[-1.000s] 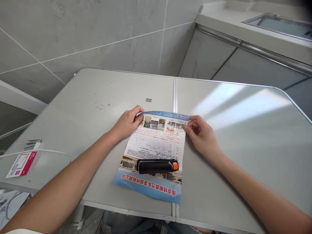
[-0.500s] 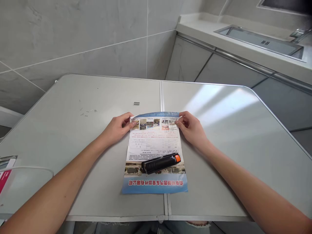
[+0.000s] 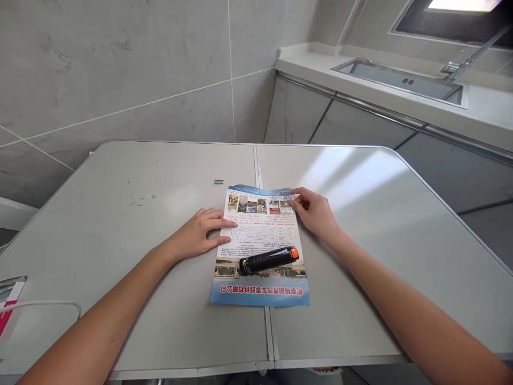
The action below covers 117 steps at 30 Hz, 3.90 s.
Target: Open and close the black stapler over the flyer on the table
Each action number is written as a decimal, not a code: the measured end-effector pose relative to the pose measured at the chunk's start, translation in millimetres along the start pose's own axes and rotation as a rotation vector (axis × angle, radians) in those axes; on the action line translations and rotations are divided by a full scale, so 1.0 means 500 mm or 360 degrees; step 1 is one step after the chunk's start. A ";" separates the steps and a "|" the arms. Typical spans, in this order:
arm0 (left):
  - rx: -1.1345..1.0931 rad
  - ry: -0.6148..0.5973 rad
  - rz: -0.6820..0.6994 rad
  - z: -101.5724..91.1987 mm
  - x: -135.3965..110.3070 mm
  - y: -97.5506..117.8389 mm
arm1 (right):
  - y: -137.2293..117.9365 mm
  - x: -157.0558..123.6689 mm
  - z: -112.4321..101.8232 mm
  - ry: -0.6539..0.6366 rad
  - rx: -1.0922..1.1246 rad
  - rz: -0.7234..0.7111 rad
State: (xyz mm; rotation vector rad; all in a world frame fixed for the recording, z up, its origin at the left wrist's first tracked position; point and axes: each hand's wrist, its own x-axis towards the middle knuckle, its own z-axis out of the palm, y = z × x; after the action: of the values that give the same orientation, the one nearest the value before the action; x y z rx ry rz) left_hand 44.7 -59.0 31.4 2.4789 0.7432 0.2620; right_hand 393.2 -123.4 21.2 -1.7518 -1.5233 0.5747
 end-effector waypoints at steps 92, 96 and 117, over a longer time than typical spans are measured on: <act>-0.0278 0.0279 -0.0185 0.061 0.017 0.086 | -0.006 -0.055 -0.051 -0.0260 0.0048 -0.1518; -0.0250 0.0295 -0.0152 0.063 0.019 0.085 | -0.028 -0.069 -0.021 -0.0226 0.0097 -0.1250; -0.2181 0.0073 -0.0557 0.050 0.011 0.099 | -0.085 -0.116 -0.020 0.0353 -0.0710 -0.2299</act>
State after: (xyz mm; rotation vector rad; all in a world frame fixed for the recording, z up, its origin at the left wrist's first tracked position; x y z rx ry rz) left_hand 79.6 -101.8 37.7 1.0409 0.6484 0.4810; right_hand 361.9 -180.8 52.4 -0.5245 -2.3043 -0.6954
